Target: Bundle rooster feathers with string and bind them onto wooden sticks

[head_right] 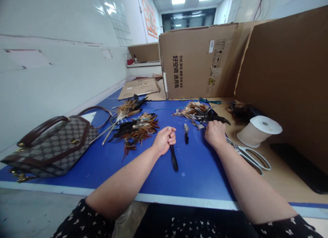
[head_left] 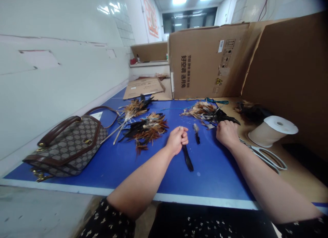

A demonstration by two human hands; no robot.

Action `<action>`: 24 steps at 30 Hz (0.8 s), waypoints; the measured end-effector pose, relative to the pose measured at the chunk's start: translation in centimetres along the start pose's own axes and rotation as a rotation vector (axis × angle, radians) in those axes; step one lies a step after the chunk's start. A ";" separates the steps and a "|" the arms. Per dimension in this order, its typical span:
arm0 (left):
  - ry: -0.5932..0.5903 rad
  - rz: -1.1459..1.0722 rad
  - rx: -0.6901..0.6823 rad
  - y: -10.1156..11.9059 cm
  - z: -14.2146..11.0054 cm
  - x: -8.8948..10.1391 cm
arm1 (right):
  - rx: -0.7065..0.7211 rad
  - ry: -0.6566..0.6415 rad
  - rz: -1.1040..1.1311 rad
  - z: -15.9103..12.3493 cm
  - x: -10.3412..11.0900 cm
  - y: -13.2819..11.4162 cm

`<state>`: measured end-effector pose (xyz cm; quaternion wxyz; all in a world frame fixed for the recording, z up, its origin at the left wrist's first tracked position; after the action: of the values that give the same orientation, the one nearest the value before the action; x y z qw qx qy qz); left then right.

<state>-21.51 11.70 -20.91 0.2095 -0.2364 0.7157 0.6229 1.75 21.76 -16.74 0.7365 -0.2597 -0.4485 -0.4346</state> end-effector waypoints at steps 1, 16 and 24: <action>-0.001 -0.001 -0.005 0.1 -0.1 -0.1 | -0.001 0.016 0.019 0.0 0.4 -0.2; 0.049 -0.029 -0.127 1.1 -0.1 -0.4 | 0.439 -0.013 0.574 -2.6 1.6 -10.2; 0.143 -0.029 -0.100 0.5 0.4 0.7 | 0.508 -0.076 0.626 -3.3 1.9 -10.9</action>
<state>-22.41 12.14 -20.95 0.1546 -0.3007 0.6932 0.6365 -5.96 13.12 -16.64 0.8570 -0.2093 -0.4677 -0.0548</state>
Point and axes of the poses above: each hand's wrist, its own z-axis towards the middle knuckle, its own x-axis out of the back of the hand, y = z × x, the point moved 8 cm from there along z, towards the middle knuckle, and after that the axes turned 9 degrees about x, right-handed, at the moved point
